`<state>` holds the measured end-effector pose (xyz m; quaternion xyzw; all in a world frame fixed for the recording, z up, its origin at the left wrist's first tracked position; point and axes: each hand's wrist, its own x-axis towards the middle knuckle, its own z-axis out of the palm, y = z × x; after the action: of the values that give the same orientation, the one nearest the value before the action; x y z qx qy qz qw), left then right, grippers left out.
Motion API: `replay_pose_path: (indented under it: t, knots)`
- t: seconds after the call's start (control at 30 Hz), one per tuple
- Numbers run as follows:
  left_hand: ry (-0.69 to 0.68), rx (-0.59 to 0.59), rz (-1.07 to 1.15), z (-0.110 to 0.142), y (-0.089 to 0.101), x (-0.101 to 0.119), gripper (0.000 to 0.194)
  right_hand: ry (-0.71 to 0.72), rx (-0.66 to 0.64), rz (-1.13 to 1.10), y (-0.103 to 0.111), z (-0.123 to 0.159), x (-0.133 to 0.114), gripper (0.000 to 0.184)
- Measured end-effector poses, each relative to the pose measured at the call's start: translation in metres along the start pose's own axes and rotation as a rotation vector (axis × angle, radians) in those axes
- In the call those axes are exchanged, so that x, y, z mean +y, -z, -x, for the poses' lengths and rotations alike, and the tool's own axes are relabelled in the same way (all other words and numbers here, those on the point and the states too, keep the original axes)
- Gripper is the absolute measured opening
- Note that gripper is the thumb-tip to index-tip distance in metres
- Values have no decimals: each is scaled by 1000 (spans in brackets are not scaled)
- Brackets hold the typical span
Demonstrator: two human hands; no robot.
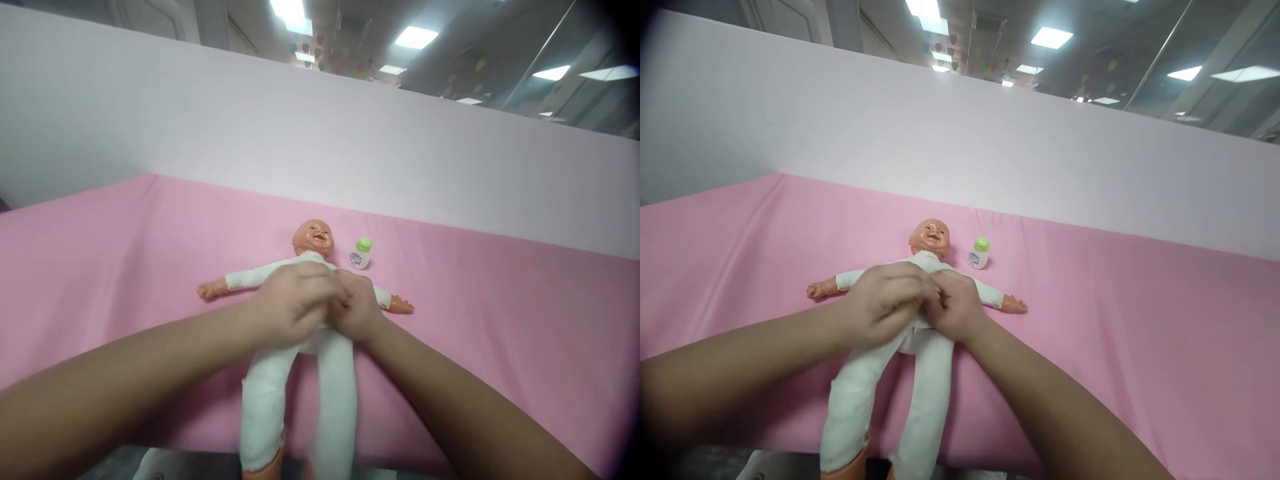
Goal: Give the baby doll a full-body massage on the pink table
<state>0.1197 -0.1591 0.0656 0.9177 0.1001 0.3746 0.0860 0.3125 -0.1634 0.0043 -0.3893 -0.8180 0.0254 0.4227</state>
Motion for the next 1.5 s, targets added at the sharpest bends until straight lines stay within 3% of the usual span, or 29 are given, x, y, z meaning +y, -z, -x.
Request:
replay_pose_path:
  t: [0.07,0.13,0.27,0.37,0.47,0.67,0.8,0.93,1.0,1.1,1.2,1.33,1.5]
  knots:
    - [191,-17,-133,19,-2,-40,28,34,-31,-63,12,11,-1,24]
    - [280,-62,-256,39,-7,-73,31,93,-160,-120,21,19,-5,36]
    - [419,-162,-294,59,-16,-98,45,192,-431,-165,28,21,-28,57]
    - [439,-211,-278,57,-18,-96,48,242,-554,-168,23,19,-40,65]
    - [402,-249,-271,54,-18,-93,50,178,-571,-84,16,17,-31,75]
    - [395,-268,-298,54,-21,-94,54,-47,-495,50,15,7,19,63]
    - [419,-235,-279,54,-19,-93,53,-230,-361,105,14,7,34,59]
    - [441,-146,-200,50,-12,-72,54,-372,-251,137,12,8,36,53]
    - [353,-141,-83,48,-7,-52,56,-374,-234,135,11,7,35,51]
    - [60,-320,193,45,0,-23,57,-374,-237,141,11,4,36,58]
    - [12,-496,234,42,3,-9,76,-356,-237,150,9,3,37,64]
    - [113,-533,156,40,1,-24,85,-275,-254,135,6,4,35,69]
    - [299,-419,-12,46,-7,-64,67,-248,-268,145,3,9,32,74]
